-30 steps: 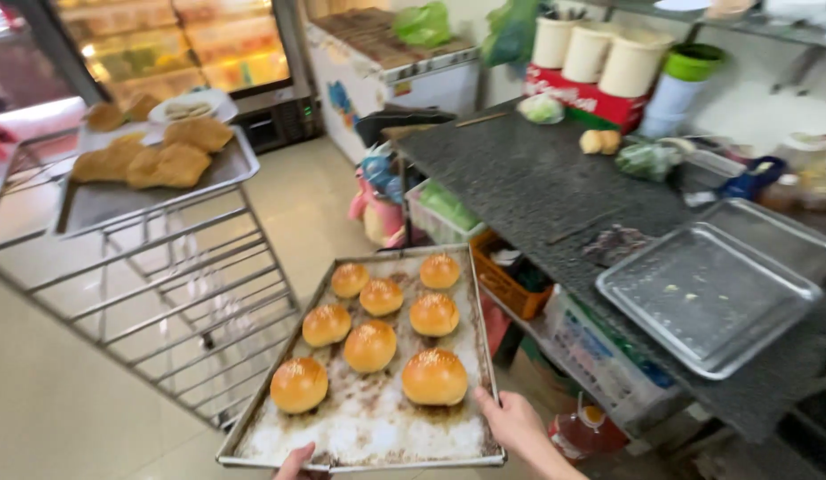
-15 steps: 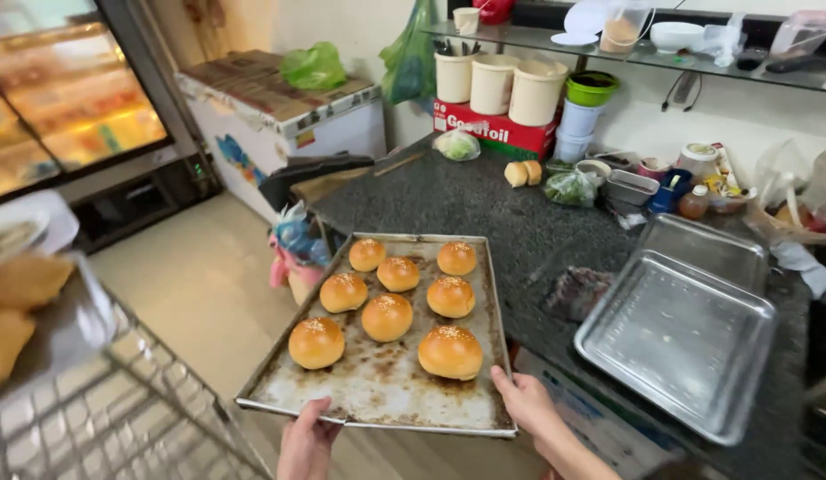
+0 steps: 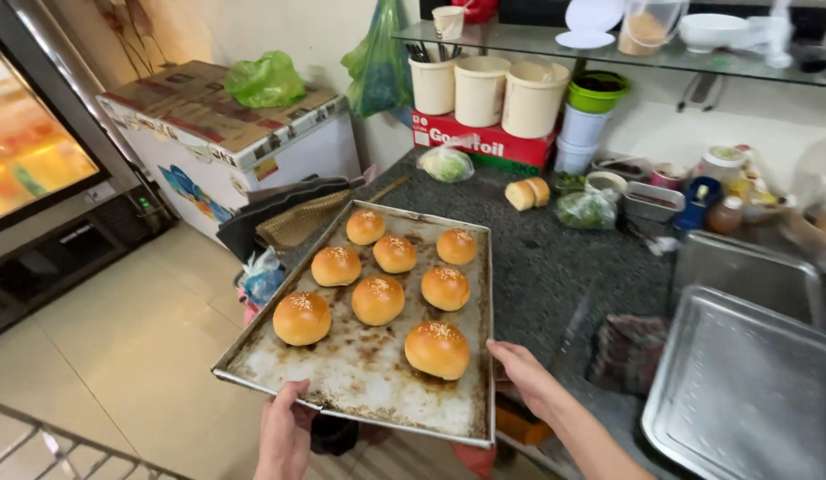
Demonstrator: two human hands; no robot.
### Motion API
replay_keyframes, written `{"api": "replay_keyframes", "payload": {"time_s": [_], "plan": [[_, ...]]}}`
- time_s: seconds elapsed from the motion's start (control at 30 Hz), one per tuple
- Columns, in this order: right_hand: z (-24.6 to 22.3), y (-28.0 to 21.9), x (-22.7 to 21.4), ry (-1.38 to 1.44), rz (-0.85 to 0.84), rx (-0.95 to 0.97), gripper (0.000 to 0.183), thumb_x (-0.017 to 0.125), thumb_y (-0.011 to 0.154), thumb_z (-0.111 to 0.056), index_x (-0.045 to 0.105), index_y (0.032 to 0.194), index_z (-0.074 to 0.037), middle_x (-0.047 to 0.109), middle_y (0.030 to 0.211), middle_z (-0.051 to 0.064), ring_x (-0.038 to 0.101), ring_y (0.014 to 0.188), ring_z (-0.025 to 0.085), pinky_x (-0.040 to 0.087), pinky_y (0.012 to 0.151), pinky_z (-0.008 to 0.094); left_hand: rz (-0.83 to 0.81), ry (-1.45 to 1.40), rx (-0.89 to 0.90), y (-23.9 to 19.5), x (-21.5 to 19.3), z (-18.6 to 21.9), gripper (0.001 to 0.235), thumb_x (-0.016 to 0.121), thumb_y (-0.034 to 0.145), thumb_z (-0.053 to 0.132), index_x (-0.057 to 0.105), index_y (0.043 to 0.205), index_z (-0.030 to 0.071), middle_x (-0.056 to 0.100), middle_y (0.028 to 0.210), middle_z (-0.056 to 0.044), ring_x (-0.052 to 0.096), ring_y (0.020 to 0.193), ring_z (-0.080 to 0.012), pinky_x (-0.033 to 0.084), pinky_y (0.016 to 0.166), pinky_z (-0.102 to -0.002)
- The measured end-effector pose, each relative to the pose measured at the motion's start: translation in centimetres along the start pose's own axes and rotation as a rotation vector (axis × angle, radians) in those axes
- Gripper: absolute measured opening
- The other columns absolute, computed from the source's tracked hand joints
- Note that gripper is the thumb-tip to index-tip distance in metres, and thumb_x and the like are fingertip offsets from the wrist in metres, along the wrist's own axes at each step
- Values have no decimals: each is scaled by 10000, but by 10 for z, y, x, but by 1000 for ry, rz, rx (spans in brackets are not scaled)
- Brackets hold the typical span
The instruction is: Cutting burger buns with a knife and putting meat patties into a microwave.
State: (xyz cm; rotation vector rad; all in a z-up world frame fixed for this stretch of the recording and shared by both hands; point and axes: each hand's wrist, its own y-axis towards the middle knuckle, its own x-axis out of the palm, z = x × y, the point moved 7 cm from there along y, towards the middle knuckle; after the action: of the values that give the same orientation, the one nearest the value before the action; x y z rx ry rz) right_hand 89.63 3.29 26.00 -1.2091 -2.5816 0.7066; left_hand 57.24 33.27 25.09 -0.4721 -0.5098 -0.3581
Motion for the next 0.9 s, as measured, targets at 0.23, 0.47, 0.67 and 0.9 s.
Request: {"api": "replay_keyframes", "payload": {"time_s": [0.23,0.47,0.67,0.9], "plan": [[-37,127,46,-15,-164,90,369,584,970,-299,621,1263,-77,764,1015,115,738,848,244,603,813,420,-29,118,29,132,15,34,148,665,866,106,642,976,9,668,846,-70,635,766,-223,511,729,-398],[-48,213,74,-58,-192,-16,384,588,969,-281,679,1260,-48,789,1031,67,731,818,156,590,788,344,-30,98,-33,213,20,42,160,640,832,83,663,974,15,686,911,-73,645,853,-215,517,807,-388],[-56,266,89,-82,-49,-65,448,631,994,-299,586,1381,-77,784,1150,20,723,950,93,549,864,284,-180,107,-108,327,12,19,155,666,889,70,629,989,-41,668,928,-87,643,871,-232,531,851,-407],[-31,282,132,-212,107,262,533,606,971,-373,482,1455,-187,777,1092,71,752,826,192,569,756,371,-190,171,-372,396,-13,-6,269,658,872,124,649,1090,-34,718,1025,-111,679,955,-267,554,898,-460]]}}
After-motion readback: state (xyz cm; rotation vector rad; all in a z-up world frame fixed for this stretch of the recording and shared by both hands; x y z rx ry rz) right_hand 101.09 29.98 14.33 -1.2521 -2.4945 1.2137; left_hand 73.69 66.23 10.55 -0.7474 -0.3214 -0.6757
